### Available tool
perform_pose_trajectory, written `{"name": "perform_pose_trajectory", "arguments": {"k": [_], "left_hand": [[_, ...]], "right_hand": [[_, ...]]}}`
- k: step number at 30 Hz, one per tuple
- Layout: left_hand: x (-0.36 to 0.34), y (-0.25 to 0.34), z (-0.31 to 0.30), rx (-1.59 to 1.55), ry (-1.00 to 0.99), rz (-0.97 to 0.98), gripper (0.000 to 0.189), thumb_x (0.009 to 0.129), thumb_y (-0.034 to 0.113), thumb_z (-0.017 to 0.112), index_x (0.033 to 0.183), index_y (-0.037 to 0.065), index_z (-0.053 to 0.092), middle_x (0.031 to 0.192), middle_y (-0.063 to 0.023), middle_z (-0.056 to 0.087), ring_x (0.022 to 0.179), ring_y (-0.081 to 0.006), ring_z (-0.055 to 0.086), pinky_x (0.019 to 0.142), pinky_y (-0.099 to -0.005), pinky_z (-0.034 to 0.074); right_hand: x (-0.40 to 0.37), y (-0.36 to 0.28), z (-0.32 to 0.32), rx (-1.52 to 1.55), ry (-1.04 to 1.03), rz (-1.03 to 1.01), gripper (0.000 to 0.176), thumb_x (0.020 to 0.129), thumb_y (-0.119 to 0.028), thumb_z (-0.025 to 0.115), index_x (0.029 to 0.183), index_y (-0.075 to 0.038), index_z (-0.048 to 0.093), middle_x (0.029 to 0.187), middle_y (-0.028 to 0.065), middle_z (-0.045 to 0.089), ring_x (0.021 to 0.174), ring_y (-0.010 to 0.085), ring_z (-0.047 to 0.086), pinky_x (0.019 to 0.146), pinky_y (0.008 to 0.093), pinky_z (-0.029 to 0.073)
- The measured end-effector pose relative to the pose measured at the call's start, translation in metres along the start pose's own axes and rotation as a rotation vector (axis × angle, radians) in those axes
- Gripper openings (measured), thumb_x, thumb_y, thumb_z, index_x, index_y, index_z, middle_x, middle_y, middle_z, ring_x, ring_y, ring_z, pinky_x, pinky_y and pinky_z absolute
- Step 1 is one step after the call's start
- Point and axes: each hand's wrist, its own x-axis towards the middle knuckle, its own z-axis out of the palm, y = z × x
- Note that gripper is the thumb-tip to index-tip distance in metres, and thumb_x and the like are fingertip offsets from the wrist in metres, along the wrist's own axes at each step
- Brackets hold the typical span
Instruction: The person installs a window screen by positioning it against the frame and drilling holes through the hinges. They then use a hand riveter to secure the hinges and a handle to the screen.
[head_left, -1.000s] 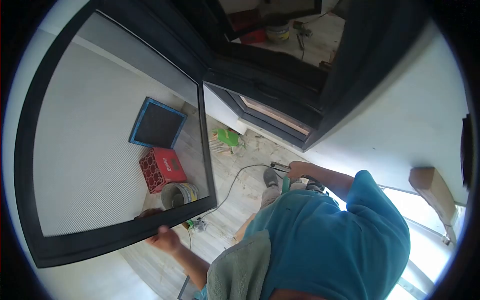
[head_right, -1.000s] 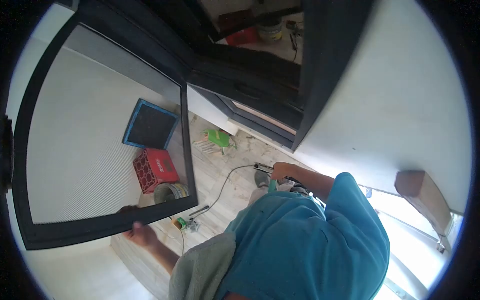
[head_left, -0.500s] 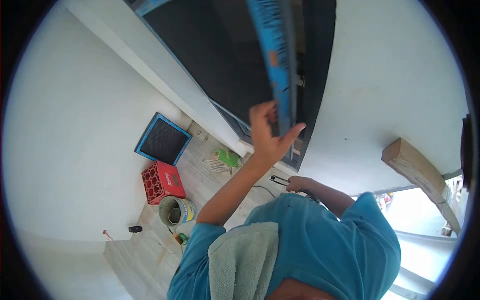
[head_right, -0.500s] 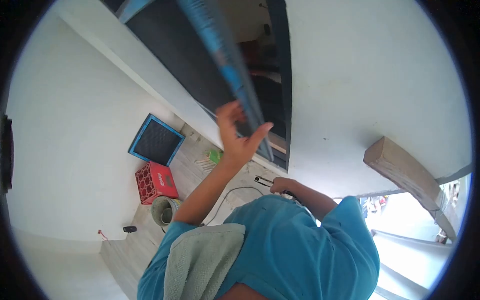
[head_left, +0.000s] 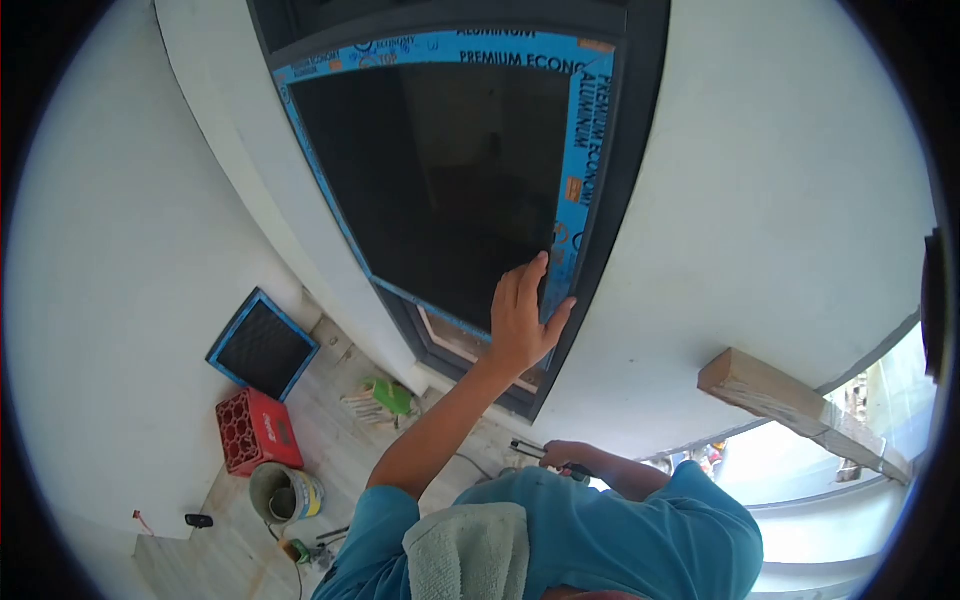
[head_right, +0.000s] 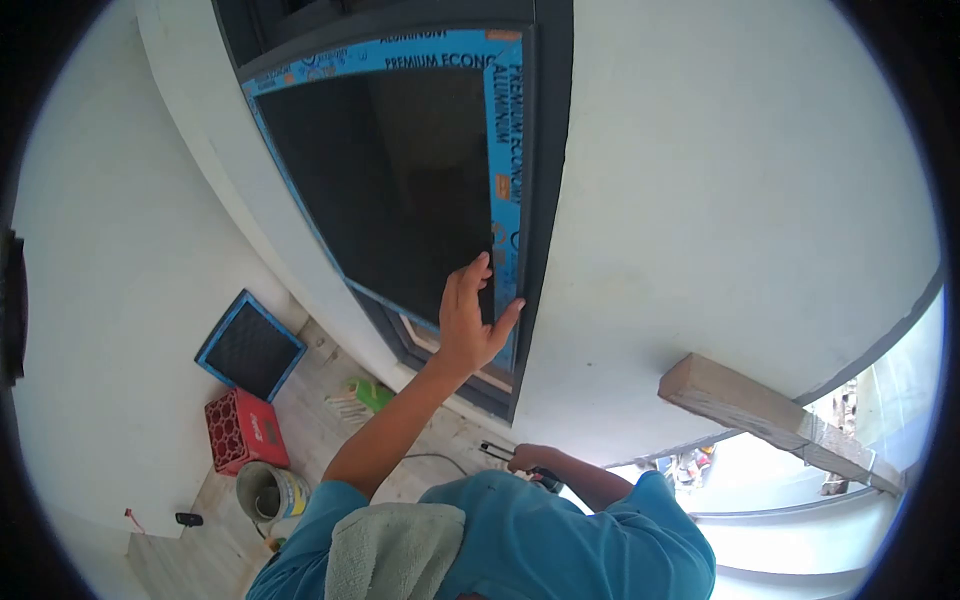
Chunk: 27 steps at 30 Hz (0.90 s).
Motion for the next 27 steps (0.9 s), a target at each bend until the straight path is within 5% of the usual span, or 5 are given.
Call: {"name": "perform_pose_trajectory", "arguments": {"k": [13,17,19,25,27], "left_hand": [[-0.01,0.008,-0.001,-0.064,-0.004,-0.072,0.058,0.083,0.014,0.078,0.133,0.003,0.05,0.102,-0.0174,0.058,0.086,-0.0273,0.062,0.069,-0.0348,0.054],[-0.018,0.007,0.003,-0.138,-0.087,-0.157,0.041,0.086,0.012,0.074,0.119,0.002,0.052,0.096,-0.0145,0.059,0.078,-0.028,0.063,0.066,-0.0354,0.055],[-0.018,0.001,0.01,-0.128,-0.077,-0.167,0.043,0.085,0.011,0.076,0.12,0.003,0.051,0.095,-0.0137,0.059,0.074,-0.0258,0.063,0.066,-0.0337,0.054],[-0.063,0.001,0.007,-0.158,-0.081,-0.255,0.044,0.086,0.016,0.075,0.121,0.002,0.052,0.108,-0.0165,0.057,0.094,-0.0324,0.061,0.079,-0.0402,0.053],[-0.102,-0.004,0.003,-0.138,-0.1,-0.408,0.047,0.086,0.018,0.074,0.123,0.002,0.052,0.113,-0.0173,0.055,0.103,-0.0343,0.059,0.086,-0.0424,0.051]], "right_hand": [[-0.004,-0.006,-0.006,0.046,0.007,-0.034,0.038,0.079,-0.039,0.07,0.078,-0.001,0.069,0.066,0.0096,0.062,0.056,0.0194,0.057,0.051,0.0371,0.046],[-0.009,-0.005,-0.006,-0.089,0.023,0.006,0.049,0.08,-0.042,0.068,0.101,0.003,0.069,0.088,0.0164,0.07,0.07,0.0268,0.067,0.062,0.041,0.054],[0.008,0.02,-0.005,-0.193,0.044,-0.106,0.062,0.08,-0.045,0.066,0.113,0.007,0.066,0.11,0.0245,0.069,0.095,0.0359,0.068,0.083,0.0447,0.055],[0.075,0.087,0.015,-0.496,-0.214,-0.209,0.064,0.077,-0.045,0.067,0.115,0.007,0.065,0.113,0.0256,0.067,0.104,0.0369,0.066,0.092,0.0455,0.051],[0.019,0.014,0.009,-0.26,-0.212,0.125,0.061,0.077,-0.044,0.07,0.113,0.005,0.065,0.107,0.024,0.068,0.097,0.0345,0.067,0.085,0.0441,0.053]]}}
